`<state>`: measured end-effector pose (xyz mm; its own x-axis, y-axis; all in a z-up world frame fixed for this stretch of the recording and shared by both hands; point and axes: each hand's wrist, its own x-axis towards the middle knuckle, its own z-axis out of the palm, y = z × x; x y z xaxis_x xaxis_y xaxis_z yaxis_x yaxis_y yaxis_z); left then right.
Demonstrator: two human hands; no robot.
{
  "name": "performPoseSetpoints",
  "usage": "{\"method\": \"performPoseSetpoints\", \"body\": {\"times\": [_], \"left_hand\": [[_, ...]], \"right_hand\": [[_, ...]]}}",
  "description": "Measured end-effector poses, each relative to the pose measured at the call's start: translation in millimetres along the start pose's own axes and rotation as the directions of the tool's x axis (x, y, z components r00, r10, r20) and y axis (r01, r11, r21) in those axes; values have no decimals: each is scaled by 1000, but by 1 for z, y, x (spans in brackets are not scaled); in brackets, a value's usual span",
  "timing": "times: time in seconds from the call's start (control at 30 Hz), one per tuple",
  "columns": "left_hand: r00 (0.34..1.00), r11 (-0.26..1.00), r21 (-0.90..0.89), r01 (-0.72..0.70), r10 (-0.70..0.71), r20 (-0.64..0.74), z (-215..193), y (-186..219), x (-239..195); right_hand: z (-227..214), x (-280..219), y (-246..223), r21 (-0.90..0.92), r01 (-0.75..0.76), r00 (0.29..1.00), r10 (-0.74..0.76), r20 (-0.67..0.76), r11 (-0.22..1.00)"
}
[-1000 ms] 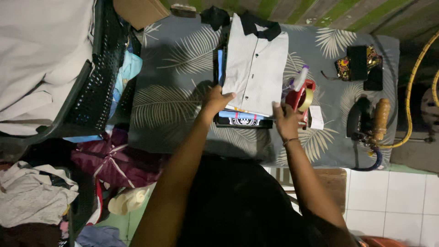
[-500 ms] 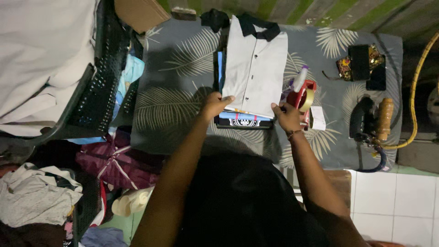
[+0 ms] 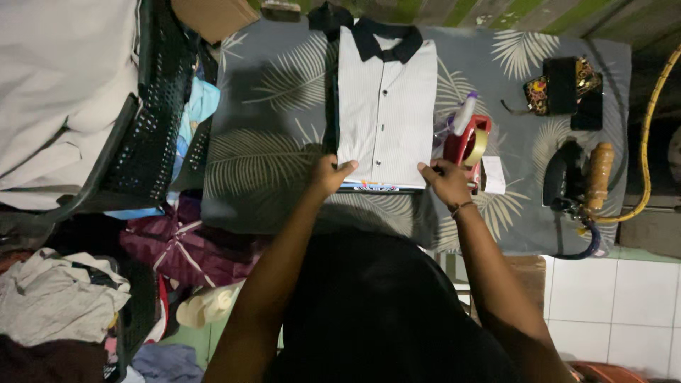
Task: The person folds a white shirt on a table, sprays it with a liquid, and then places it into a clear plastic bag. The person handles the shirt, a spray bottle, and a plastic bag during the process.
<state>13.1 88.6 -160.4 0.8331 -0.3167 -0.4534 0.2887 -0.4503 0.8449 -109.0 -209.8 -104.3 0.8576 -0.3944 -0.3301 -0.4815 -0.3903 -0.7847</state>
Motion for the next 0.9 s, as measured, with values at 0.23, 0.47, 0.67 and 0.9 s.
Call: {"method": "performPoseSetpoints", "body": {"times": [0.23, 0.47, 0.67, 0.9], "left_hand": [[959, 949, -147, -280, 283, -2, 11, -51, 7], [987, 985, 102, -138, 145, -68, 0, -16, 1], [809, 624, 604, -496, 584, 62, -21, 79, -20], [738, 535, 601, -594, 659, 143, 20, 96, -47]], "right_hand": [[-2, -8, 8, -88, 14, 1000, -12, 21, 996], [-2, -16, -25, -13, 152, 977, -152, -148, 988], [14, -28, -100, -329, 562, 720, -645, -258, 759], [15, -32, -60, -132, 478, 770, -486, -414, 869]]}}
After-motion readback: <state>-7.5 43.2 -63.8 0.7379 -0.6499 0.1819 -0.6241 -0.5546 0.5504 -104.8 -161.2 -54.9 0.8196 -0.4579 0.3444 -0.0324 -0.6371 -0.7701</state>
